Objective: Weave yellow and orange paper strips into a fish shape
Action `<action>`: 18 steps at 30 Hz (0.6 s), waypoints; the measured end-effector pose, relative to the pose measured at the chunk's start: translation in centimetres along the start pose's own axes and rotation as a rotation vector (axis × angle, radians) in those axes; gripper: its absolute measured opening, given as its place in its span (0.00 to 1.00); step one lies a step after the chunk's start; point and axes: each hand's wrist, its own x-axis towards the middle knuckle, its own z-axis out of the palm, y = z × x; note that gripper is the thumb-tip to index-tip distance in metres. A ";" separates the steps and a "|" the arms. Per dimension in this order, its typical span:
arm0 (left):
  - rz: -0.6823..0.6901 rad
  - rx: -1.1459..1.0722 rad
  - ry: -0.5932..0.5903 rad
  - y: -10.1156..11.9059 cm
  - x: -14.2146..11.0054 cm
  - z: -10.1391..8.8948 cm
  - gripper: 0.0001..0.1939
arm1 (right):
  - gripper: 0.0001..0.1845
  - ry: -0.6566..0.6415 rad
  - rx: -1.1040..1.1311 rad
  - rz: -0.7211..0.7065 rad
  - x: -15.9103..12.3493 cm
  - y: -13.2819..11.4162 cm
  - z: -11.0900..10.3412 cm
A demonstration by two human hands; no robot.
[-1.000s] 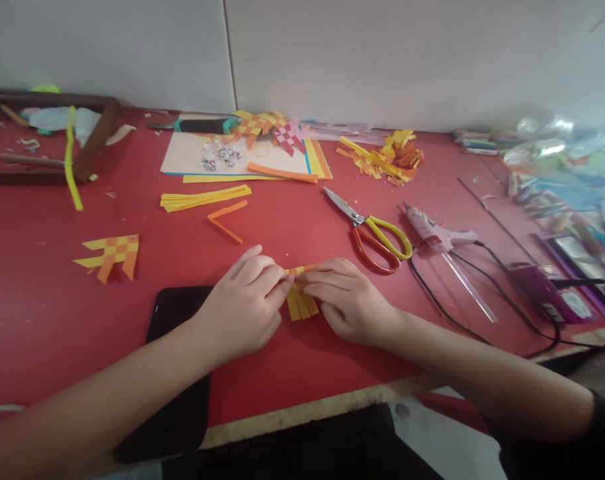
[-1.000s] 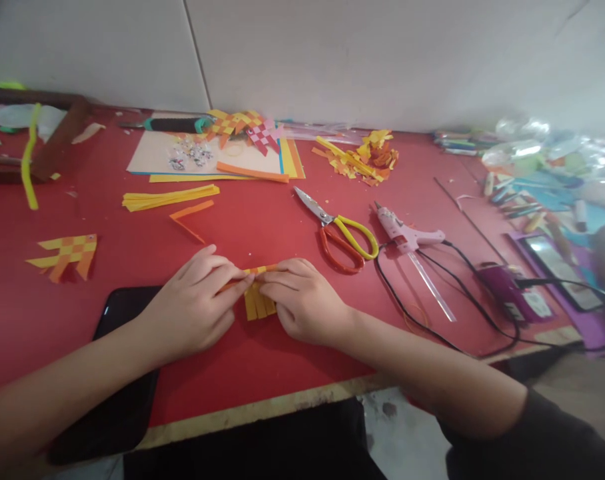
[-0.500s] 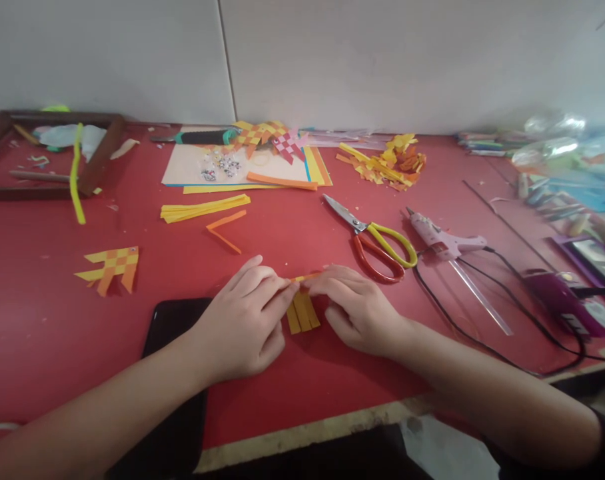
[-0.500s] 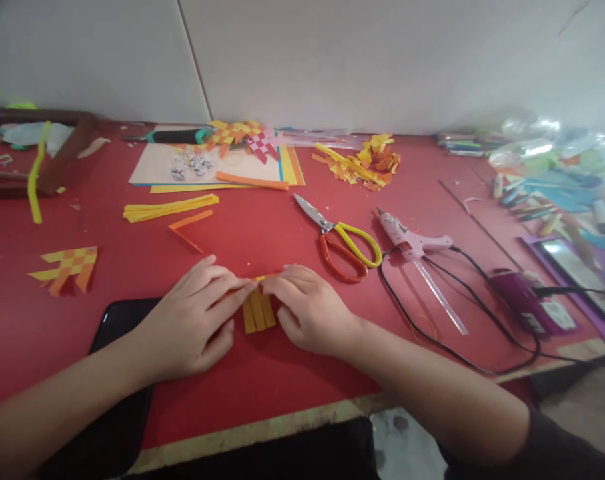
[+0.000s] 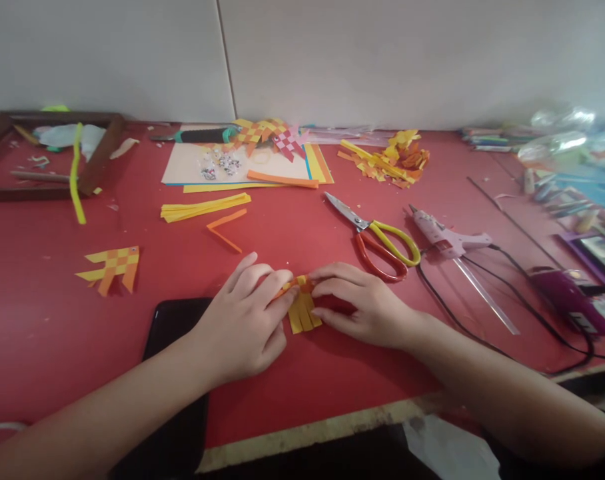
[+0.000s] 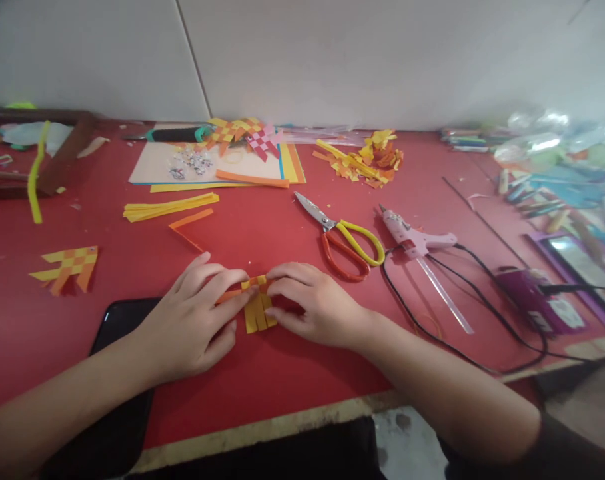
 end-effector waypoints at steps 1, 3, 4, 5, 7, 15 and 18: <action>0.004 0.000 -0.001 0.0 0.0 0.0 0.21 | 0.05 -0.001 -0.009 -0.006 0.0 0.1 0.0; 0.018 -0.006 -0.009 0.0 0.0 0.1 0.21 | 0.05 -0.008 -0.023 -0.022 0.0 0.2 -0.1; 0.024 -0.011 -0.013 0.0 0.0 0.1 0.21 | 0.05 -0.018 -0.028 -0.030 0.0 0.2 -0.2; 0.027 -0.015 -0.013 -0.1 0.0 0.1 0.21 | 0.05 -0.028 -0.032 -0.037 0.0 0.3 -0.3; 0.026 -0.021 -0.010 -0.1 0.0 0.1 0.22 | 0.05 -0.046 -0.039 -0.056 0.0 0.4 -0.4; 0.020 -0.050 -0.005 -0.1 0.0 0.0 0.22 | 0.06 0.087 -0.020 0.039 0.0 0.6 -0.6; 0.023 -0.054 -0.007 -0.1 0.0 0.0 0.22 | 0.06 0.240 -0.084 0.144 0.0 0.8 -0.5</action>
